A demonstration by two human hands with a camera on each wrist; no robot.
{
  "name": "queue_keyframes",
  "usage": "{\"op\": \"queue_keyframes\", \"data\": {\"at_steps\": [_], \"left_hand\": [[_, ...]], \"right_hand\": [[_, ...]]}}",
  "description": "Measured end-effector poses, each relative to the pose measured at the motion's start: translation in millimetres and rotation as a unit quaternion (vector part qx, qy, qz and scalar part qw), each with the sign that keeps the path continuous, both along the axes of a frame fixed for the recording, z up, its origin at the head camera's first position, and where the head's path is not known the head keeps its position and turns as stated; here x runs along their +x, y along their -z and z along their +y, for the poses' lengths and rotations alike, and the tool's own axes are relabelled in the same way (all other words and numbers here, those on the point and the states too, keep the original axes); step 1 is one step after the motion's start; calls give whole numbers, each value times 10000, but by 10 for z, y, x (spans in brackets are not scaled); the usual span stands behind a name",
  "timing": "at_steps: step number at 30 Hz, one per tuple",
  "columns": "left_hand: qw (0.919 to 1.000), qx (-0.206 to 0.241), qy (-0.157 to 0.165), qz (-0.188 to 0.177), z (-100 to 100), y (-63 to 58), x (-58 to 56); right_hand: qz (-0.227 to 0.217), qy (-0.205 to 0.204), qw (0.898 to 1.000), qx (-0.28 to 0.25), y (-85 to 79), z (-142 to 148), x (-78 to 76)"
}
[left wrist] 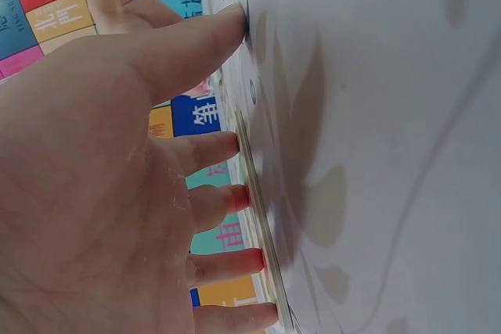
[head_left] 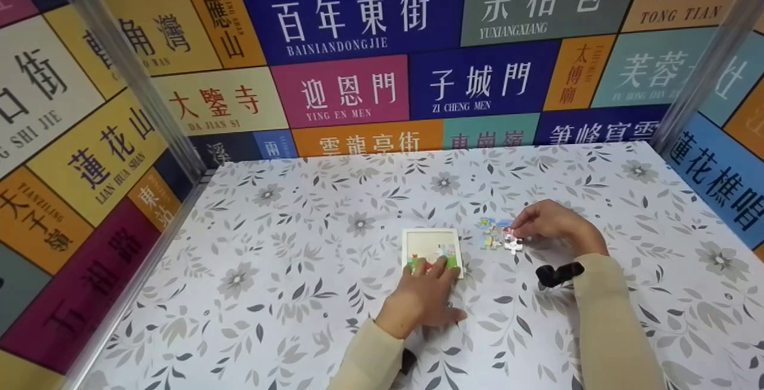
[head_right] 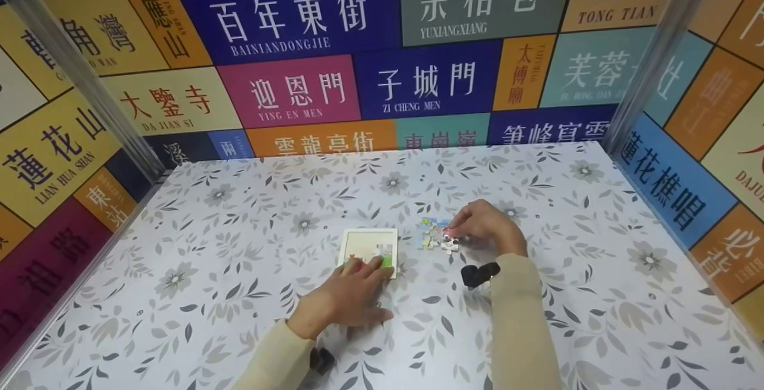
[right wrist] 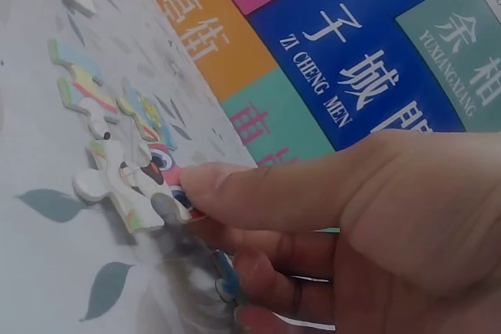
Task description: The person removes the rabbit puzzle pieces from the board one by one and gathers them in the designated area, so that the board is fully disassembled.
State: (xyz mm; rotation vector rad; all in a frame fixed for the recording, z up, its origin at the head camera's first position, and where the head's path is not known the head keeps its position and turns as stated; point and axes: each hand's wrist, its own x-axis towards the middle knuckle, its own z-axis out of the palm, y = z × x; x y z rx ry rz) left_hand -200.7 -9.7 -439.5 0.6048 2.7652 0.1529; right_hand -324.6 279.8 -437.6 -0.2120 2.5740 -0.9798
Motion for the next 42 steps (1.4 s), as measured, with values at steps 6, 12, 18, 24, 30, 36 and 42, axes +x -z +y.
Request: {"op": "queue_keyframes", "data": {"at_steps": [6,12,18,24,30,36,42], "left_hand": [[10000,-8,-35,-60,0,-5,-3],[10000,-36,-14,-79,0,1,-2],[9999,-77,13,-95,-5,-14,12],[9998,-141,109,-74,-22,-25,10],[9996,-42,214,-160,-55,-25,-12],[9990,70,299,-327,-93,-37,-45],[9973,186,364,-612,-138,-54,-83]], "right_hand": [[-5,232,9997,-67,-15,-38,0],[38,272,9994,-218,-41,-69,2],[450,54,9987,-221,-104,-263,11],[604,-281,9970,-398,-102,-599,9],[614,-627,9951,-460,-13,-805,18],[447,-953,9933,-469,38,-929,25],[345,-1351,9888,-528,93,-998,26]]}}
